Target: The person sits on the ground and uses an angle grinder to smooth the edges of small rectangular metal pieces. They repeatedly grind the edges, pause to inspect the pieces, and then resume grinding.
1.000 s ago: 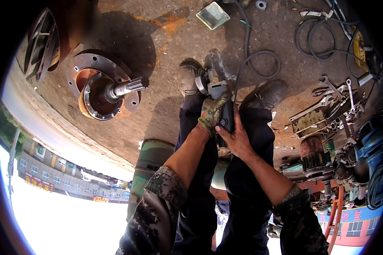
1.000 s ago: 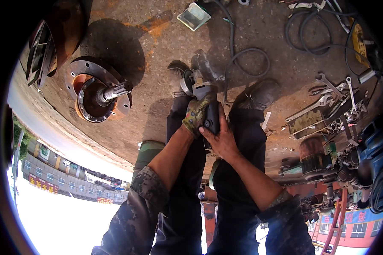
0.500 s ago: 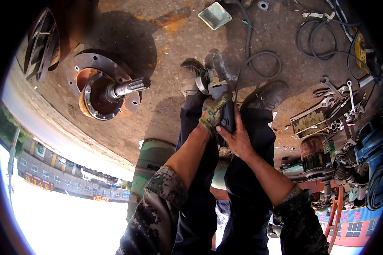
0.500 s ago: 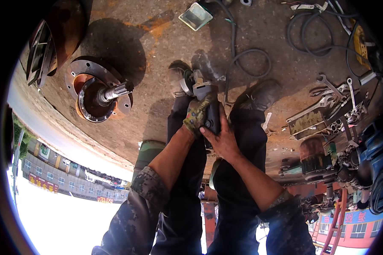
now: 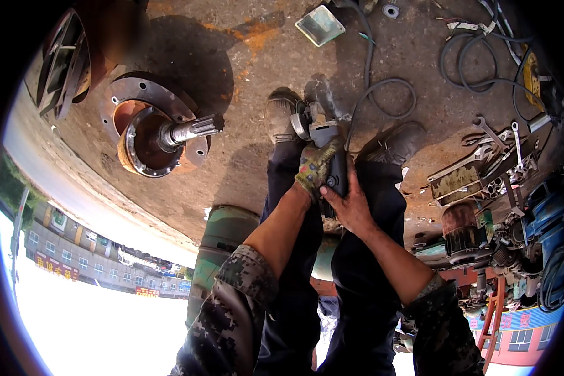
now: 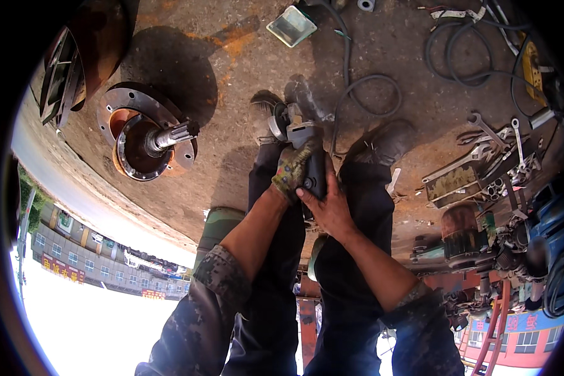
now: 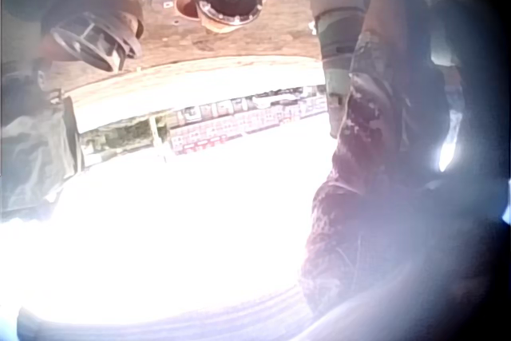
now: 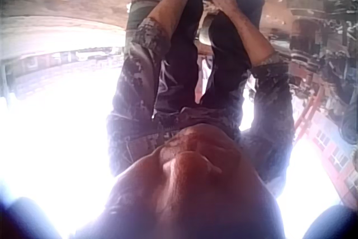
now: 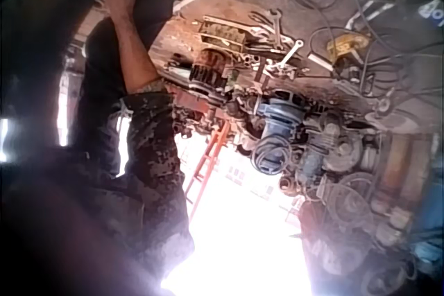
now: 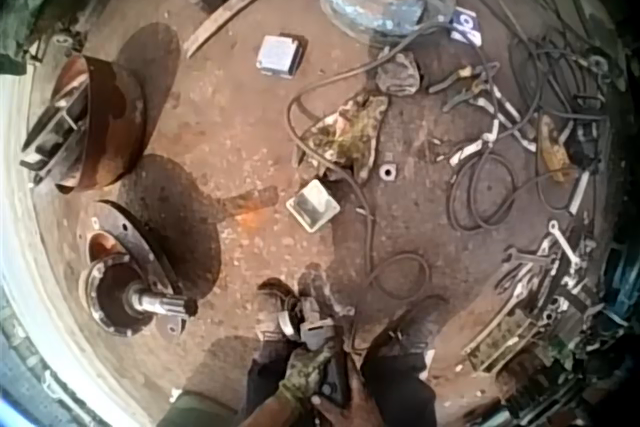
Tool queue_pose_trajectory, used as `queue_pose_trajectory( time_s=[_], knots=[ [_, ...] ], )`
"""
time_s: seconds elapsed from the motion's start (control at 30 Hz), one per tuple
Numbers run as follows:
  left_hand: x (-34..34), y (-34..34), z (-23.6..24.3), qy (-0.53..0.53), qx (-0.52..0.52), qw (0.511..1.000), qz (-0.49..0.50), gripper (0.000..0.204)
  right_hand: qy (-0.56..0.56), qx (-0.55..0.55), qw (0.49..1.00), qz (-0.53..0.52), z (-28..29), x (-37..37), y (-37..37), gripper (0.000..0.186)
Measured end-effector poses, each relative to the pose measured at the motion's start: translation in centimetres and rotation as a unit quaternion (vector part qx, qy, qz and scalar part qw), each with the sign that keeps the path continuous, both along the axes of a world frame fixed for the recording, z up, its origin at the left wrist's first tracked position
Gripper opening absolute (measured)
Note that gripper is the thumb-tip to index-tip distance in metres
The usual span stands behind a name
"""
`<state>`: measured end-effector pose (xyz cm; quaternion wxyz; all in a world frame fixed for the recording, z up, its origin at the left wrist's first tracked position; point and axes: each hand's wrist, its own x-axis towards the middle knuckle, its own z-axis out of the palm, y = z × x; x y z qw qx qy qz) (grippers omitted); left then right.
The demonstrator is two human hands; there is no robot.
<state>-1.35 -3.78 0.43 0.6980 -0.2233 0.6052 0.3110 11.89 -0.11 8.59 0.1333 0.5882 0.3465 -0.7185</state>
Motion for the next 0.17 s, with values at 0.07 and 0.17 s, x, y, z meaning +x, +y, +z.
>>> queue_pose_trajectory(
  time_s=[0.07,0.17],
  knots=[
    [0.2,-0.4,-0.32,0.026,0.016,0.999,-0.016,0.037,0.0,0.005,1.0,0.002,-0.03,0.01,-0.11,0.104],
    [0.36,-0.91,-0.6,0.036,0.039,0.998,-0.017,0.035,0.003,0.012,1.0,-0.005,0.02,-0.12,-0.21,0.105]
  ],
)
